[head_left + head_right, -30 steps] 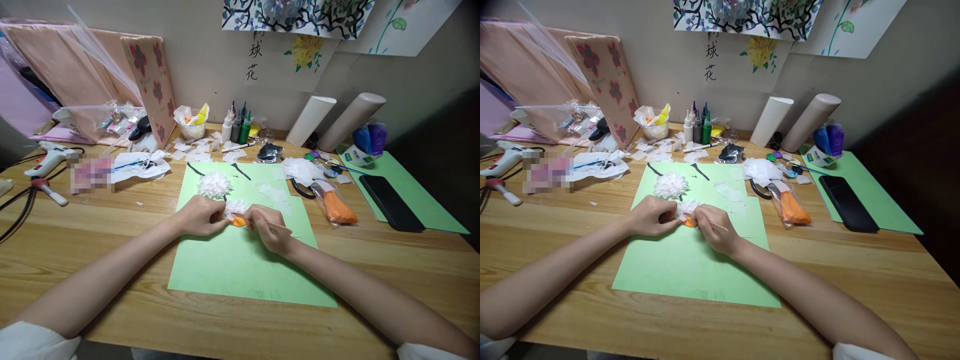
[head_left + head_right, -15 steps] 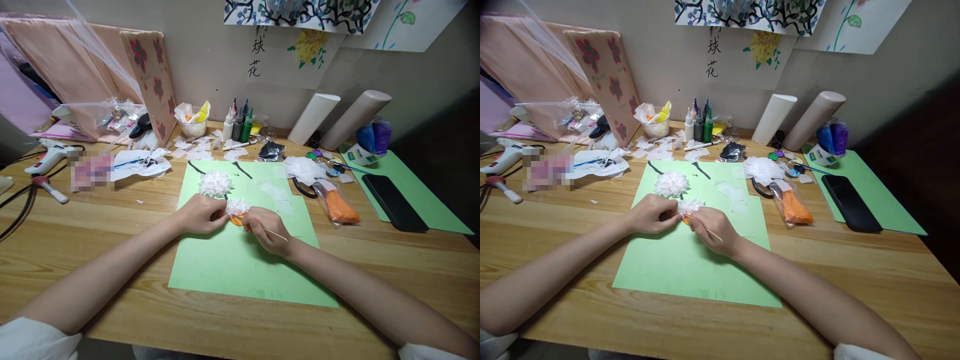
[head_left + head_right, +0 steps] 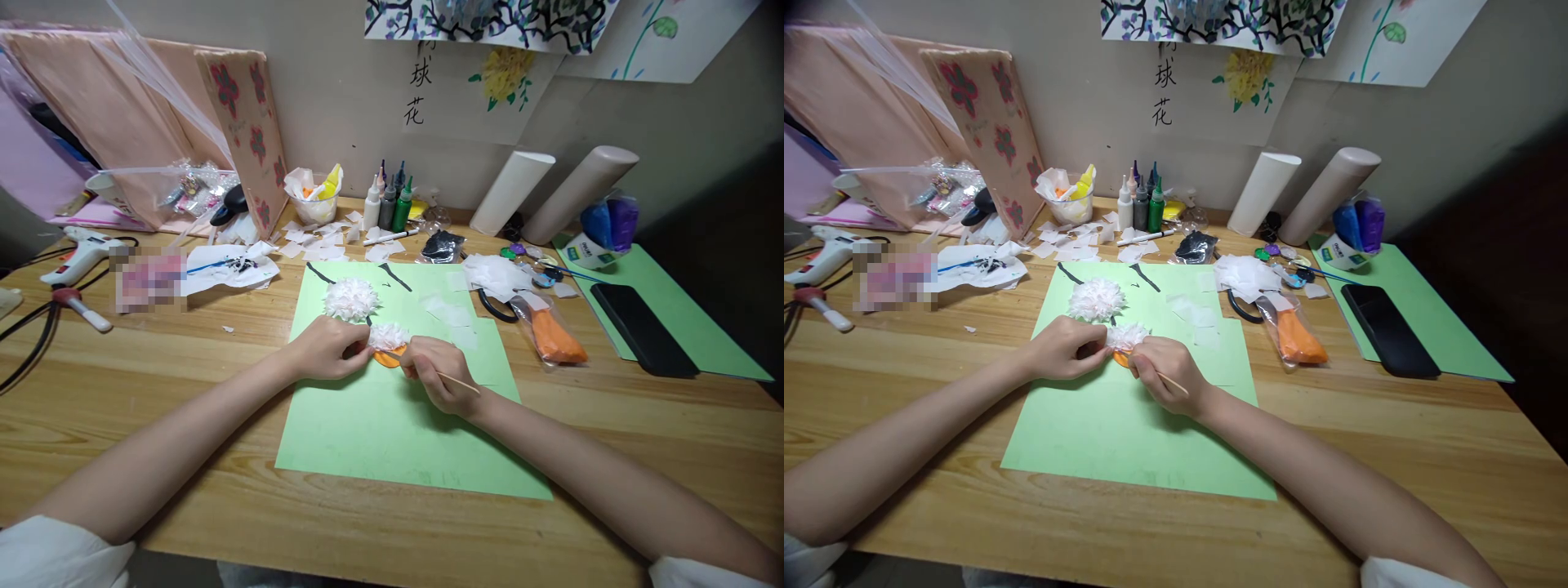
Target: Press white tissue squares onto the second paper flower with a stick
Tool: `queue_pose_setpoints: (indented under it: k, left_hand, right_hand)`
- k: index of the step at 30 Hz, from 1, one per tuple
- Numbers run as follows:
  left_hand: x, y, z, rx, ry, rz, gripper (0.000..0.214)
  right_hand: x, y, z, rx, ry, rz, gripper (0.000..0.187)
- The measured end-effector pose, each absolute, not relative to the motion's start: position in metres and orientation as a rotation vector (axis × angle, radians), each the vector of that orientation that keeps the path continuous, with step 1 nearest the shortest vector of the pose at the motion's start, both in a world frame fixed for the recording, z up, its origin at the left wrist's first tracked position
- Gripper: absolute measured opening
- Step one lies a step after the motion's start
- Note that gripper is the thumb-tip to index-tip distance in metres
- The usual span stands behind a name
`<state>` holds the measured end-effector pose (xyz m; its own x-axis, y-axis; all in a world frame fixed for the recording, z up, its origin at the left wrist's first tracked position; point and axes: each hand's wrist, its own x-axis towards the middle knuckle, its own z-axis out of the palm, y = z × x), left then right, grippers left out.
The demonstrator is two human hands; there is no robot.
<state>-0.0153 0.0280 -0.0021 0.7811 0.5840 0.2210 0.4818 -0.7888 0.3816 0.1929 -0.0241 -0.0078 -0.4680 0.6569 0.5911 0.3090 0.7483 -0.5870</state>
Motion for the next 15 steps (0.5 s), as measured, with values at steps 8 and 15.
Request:
queue_pose_setpoints:
  k: [8,15]
  left_hand:
    - [-0.0159,0.0284,-0.0021,2.662,0.816,0.464,0.022]
    - [-0.0152,0.0283,-0.0023,2.671,0.814,0.458,0.021]
  right_hand:
    - [0.1928,-0.0238,-0.0083,-0.778,-2.085,0.501,0.036]
    - [0.1923,-0.0224,-0.0103,-0.795,-2.11,0.531,0.037]
